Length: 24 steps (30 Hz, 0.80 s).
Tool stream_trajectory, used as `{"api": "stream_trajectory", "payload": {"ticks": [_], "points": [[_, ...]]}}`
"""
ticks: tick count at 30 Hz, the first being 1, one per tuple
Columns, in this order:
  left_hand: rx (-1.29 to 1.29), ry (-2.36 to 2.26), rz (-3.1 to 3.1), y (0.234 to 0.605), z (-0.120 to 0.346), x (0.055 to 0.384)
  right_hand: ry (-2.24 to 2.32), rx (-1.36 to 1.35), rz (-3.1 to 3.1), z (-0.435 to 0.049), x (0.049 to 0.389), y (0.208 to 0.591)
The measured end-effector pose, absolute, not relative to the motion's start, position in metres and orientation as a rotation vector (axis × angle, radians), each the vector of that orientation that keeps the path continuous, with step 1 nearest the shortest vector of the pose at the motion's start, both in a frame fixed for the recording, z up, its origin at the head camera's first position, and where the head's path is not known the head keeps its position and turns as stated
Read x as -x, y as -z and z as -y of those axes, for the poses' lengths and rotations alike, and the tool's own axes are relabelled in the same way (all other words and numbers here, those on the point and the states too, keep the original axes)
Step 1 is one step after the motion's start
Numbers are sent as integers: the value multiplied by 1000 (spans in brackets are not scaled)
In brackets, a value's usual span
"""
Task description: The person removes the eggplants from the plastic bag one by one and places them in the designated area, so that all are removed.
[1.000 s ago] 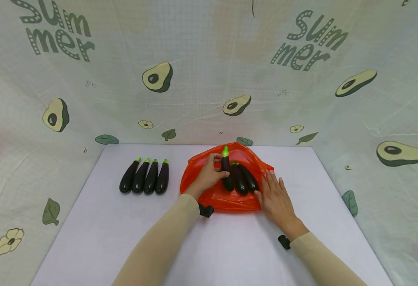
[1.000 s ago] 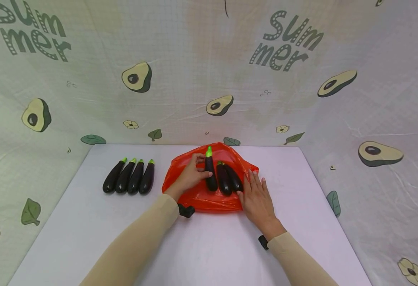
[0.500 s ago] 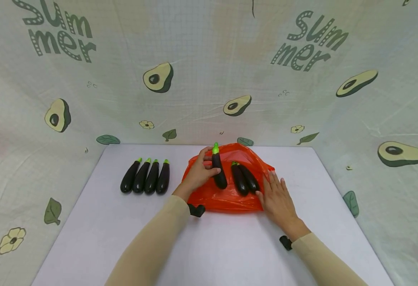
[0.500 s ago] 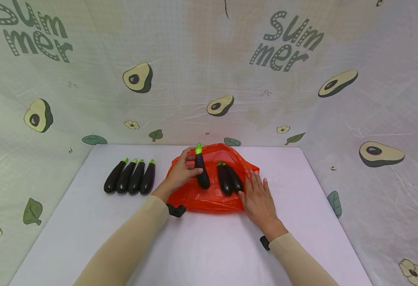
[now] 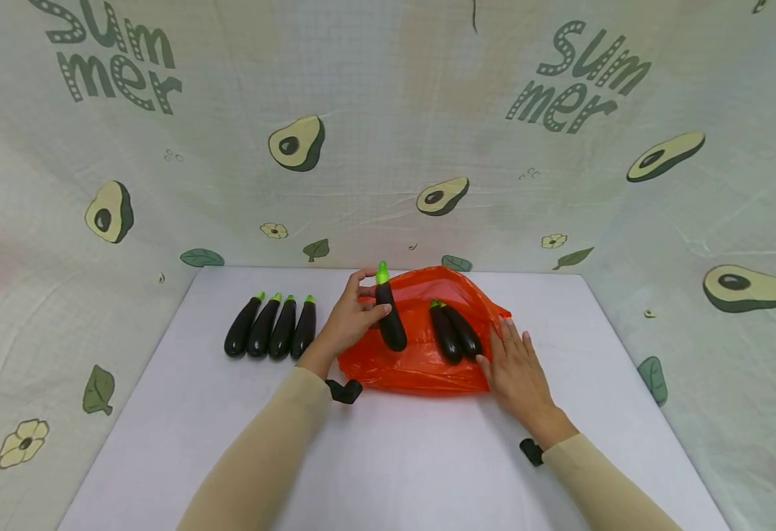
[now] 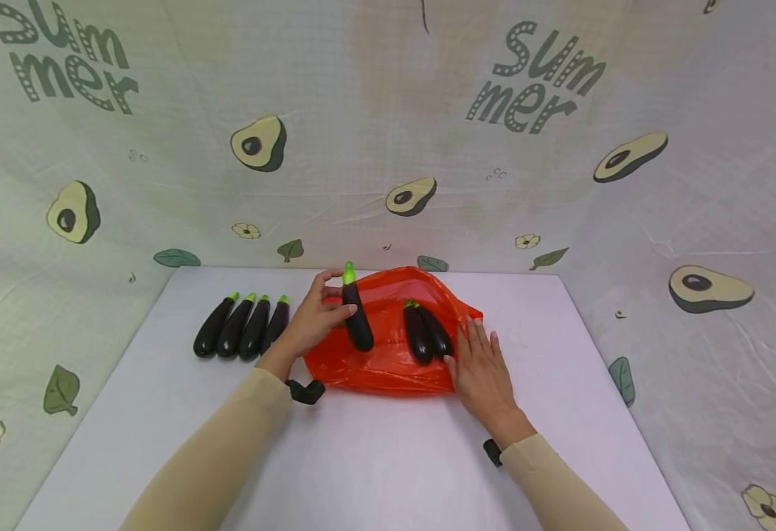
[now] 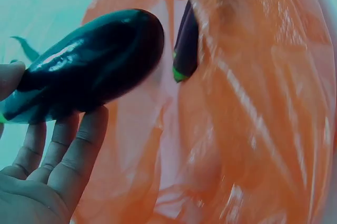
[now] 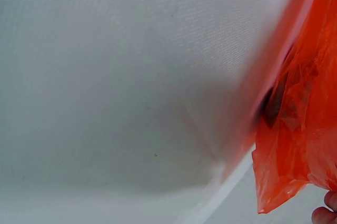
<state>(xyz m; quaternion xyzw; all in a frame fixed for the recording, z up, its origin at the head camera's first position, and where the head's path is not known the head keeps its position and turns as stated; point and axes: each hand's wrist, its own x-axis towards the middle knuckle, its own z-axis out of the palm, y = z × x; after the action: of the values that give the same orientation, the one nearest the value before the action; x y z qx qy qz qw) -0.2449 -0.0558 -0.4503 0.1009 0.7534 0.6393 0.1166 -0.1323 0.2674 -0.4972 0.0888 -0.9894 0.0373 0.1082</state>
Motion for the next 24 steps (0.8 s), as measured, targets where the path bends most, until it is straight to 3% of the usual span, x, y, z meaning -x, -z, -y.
{"api": "stream_trajectory", "payload": {"ticks": [24], "points": [[-357,-1545,-2434,426,156,224,-91,-266,2910,-272,133,498]]}}
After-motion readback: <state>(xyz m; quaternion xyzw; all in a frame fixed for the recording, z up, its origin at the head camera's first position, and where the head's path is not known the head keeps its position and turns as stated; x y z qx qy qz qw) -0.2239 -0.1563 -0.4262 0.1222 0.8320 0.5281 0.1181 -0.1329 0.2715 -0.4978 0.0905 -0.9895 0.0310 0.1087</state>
